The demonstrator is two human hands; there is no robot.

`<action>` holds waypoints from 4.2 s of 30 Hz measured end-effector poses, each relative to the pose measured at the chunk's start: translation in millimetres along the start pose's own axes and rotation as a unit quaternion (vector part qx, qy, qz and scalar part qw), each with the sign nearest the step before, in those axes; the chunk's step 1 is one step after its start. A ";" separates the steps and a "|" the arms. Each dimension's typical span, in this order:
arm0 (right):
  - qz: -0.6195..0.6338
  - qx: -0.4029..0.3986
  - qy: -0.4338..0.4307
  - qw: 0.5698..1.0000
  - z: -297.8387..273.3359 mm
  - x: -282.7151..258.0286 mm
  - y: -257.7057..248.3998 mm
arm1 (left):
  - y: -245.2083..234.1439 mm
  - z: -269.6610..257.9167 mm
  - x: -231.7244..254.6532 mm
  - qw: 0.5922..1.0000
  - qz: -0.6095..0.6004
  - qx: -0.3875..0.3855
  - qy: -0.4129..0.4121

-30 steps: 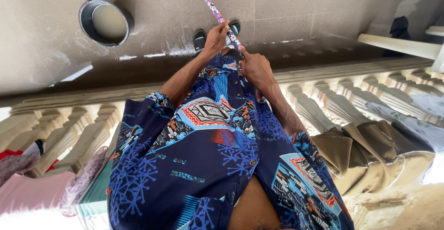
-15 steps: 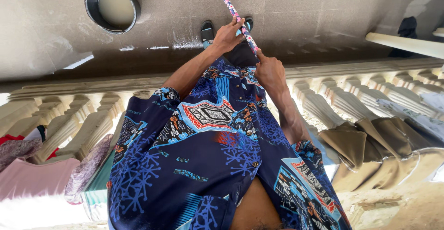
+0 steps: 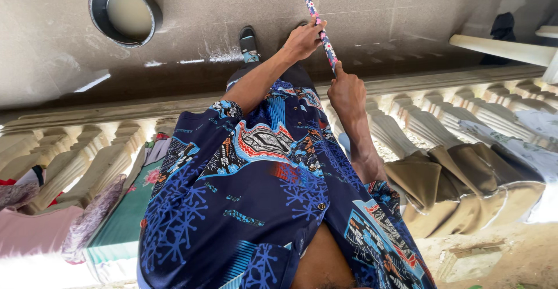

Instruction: The person mops the balcony floor using a mop with a long handle, repeatedly dipping it into a bucket and moving it across the tiled surface.

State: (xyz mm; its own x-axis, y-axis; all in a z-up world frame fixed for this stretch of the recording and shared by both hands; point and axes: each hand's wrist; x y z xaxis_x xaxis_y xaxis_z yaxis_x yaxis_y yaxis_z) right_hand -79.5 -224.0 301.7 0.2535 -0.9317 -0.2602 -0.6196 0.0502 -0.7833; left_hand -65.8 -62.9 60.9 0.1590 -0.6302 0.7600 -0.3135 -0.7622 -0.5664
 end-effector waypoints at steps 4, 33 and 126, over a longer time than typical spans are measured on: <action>-0.003 -0.003 -0.022 1.000 4.1 23.0 -16.2 | 11.7 22.4 13.7 0.999 0.032 0.000 0.015; -0.001 -0.079 -0.195 0.978 35.0 1.1 0.5 | -14.7 -59.1 -61.7 0.991 0.041 0.120 -0.046; -0.036 -0.002 -0.132 0.991 -54.2 38.5 -104.8 | 12.8 -47.8 53.8 0.992 -0.014 0.099 0.081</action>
State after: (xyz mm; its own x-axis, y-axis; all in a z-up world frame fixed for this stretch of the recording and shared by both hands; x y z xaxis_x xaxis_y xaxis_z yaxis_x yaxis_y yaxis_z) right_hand -45.1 -284.7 404.4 0.4817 -0.8067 -0.3424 -0.5961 -0.0153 -0.8027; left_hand -106.1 -99.5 109.8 0.0079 -0.5892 0.8079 -0.1192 -0.8027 -0.5843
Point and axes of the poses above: each hand's wrist, its own z-axis towards the middle knuckle, its own y-axis out of the palm, x = y × z, and after that the axes turned 2 degrees about -x, right-handed
